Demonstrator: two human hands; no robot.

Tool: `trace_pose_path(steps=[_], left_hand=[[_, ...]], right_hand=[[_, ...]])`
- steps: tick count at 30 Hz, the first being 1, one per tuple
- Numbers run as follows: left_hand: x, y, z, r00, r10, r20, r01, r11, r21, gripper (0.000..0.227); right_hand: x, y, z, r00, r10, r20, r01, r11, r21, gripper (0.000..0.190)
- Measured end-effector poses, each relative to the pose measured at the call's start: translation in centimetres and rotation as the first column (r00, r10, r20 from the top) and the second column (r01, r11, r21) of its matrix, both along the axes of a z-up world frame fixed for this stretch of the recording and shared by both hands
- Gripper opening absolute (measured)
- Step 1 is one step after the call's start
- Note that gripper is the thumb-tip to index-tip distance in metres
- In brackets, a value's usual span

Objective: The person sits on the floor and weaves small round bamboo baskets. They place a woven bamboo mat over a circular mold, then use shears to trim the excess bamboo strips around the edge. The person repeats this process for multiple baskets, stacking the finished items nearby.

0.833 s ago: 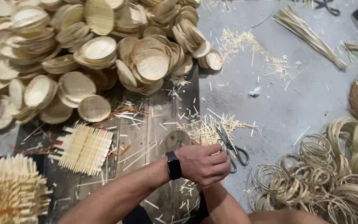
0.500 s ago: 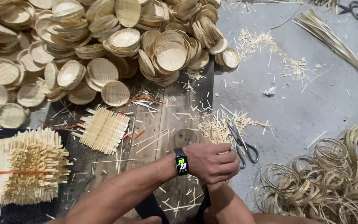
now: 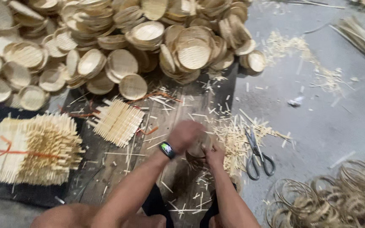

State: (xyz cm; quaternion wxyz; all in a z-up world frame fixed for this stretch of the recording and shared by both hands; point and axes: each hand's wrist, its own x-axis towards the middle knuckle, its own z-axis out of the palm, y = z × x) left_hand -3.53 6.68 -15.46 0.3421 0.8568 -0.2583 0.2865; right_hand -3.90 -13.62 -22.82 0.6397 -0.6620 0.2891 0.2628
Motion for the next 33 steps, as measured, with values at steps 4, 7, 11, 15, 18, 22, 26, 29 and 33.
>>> trace_pose_path(steps=[4,7,11,15,18,22,26,29,33], left_hand=[[-4.1,10.3,-9.0,0.121,0.647,-0.753,-0.955,0.283,0.09,0.057],[-7.7,15.8,-12.7,-0.372,0.66,-0.652,-0.894,-0.066,0.443,0.073],[-10.2,18.1,-14.9,-0.331,0.434,-0.838,-0.922,0.041,0.385,0.053],[-10.9,20.2,-17.6,-0.235,0.294,-0.926,-0.972,-0.069,0.225,0.035],[-11.8,21.1,-19.6,-0.178,0.365,-0.914,-0.983,-0.112,0.147,0.021],[-12.2,20.4,-20.6,-0.106,0.412,-0.905,-0.947,-0.32,-0.035,0.024],[-14.1,20.4,-18.2,-0.062,0.5,-0.864,-0.998,-0.056,0.039,0.03],[-16.2,19.6,-14.1,-0.17,0.679,-0.714,-0.878,0.224,0.422,0.034],[-16.6,18.6,-9.8,-0.091,0.795,-0.599,-0.871,0.229,0.435,0.034]], right_hand=[[-0.2,-0.3,-2.5,0.996,0.01,0.09,-0.005,0.999,-0.051,0.052],[-0.5,-0.4,-2.0,0.998,-0.001,0.055,0.003,0.999,-0.049,0.052],[-0.1,-0.2,-1.8,0.997,0.021,0.077,-0.019,0.999,-0.031,0.051],[-0.3,-0.2,-1.7,0.997,0.028,0.074,-0.026,0.999,-0.026,0.052],[0.1,-0.1,-1.4,0.998,0.036,0.048,-0.032,0.995,-0.093,0.053],[-0.2,-0.1,-1.7,0.997,0.03,0.07,-0.023,0.996,-0.091,0.053],[-0.8,-0.7,-2.3,0.993,0.032,0.11,-0.027,0.999,-0.042,0.054],[-0.9,-1.2,-2.5,0.996,0.055,0.074,-0.048,0.995,-0.087,0.057],[-1.3,-1.5,-1.8,0.996,0.078,0.052,-0.07,0.987,-0.141,0.059]])
